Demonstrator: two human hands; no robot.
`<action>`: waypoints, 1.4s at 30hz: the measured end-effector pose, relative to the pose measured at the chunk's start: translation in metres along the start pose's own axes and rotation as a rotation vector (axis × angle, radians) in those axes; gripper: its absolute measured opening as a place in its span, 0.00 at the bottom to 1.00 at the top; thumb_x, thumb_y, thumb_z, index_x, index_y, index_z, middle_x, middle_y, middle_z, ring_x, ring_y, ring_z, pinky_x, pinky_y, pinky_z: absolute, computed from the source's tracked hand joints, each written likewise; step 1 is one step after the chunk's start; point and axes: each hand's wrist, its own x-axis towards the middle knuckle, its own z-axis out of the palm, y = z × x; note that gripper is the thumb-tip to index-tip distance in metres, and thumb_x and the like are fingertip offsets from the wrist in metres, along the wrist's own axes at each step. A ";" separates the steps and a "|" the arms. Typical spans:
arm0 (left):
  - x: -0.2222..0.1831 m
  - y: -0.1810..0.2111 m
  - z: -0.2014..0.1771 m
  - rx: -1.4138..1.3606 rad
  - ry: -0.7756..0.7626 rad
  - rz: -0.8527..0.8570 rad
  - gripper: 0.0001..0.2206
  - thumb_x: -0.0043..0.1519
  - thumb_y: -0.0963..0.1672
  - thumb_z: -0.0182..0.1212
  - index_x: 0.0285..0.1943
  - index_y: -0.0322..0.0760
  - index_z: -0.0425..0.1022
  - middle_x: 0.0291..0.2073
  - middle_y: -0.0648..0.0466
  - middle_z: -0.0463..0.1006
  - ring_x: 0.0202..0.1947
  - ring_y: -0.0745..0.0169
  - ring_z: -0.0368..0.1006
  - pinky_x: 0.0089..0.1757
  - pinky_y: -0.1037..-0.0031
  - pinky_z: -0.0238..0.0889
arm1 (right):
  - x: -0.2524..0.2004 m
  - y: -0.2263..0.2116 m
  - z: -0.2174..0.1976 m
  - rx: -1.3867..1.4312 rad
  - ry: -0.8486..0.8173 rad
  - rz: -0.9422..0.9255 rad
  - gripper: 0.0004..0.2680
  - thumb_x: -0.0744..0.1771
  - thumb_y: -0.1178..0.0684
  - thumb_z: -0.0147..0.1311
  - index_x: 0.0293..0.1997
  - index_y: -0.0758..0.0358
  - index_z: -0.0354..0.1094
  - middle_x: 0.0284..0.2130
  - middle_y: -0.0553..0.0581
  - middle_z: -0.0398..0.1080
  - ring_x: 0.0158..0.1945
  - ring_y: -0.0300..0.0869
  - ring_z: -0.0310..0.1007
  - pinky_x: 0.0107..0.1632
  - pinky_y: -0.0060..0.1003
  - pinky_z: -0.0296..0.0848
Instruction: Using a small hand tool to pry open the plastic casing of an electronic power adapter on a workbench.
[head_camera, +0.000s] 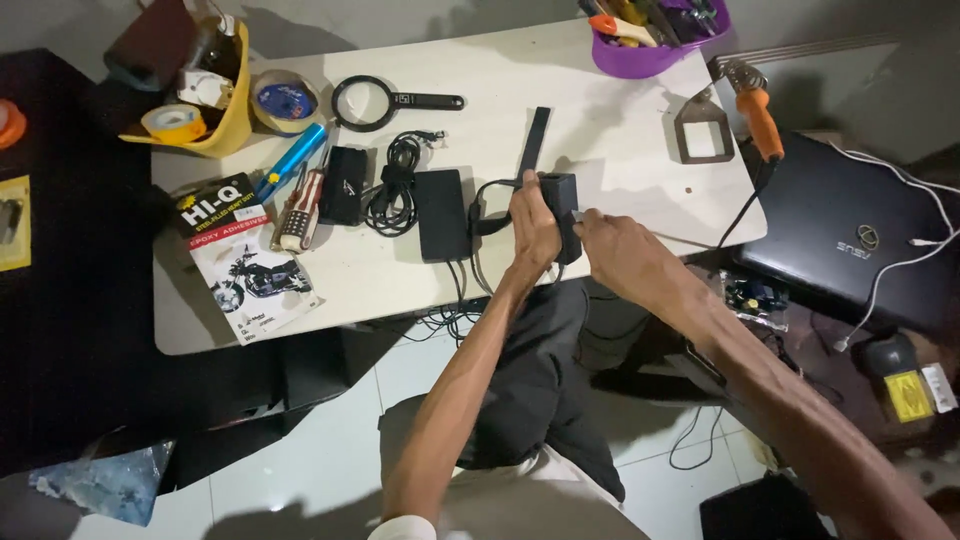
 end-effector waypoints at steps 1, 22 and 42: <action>-0.006 0.016 -0.011 0.002 -0.001 -0.001 0.30 0.72 0.52 0.35 0.80 0.33 0.39 0.64 0.32 0.59 0.70 0.33 0.51 0.69 0.52 0.39 | -0.003 -0.002 -0.005 0.003 0.000 0.000 0.08 0.72 0.52 0.43 0.44 0.65 0.67 0.24 0.56 0.72 0.26 0.45 0.79 0.21 0.28 0.75; -0.009 0.041 -0.008 -0.383 0.042 -0.214 0.29 0.75 0.57 0.21 0.60 0.34 0.65 0.55 0.33 0.65 0.61 0.36 0.59 0.63 0.52 0.49 | -0.048 -0.026 -0.002 -0.390 0.052 -0.056 0.08 0.72 0.50 0.48 0.53 0.61 0.68 0.27 0.51 0.71 0.33 0.40 0.77 0.38 0.26 0.77; -0.011 0.063 -0.026 -0.482 0.132 0.004 0.30 0.76 0.53 0.24 0.21 0.48 0.65 0.13 0.59 0.68 0.13 0.69 0.62 0.24 0.76 0.59 | -0.075 -0.046 0.092 0.049 -0.050 0.087 0.11 0.67 0.59 0.44 0.52 0.68 0.71 0.24 0.59 0.78 0.25 0.45 0.81 0.21 0.34 0.75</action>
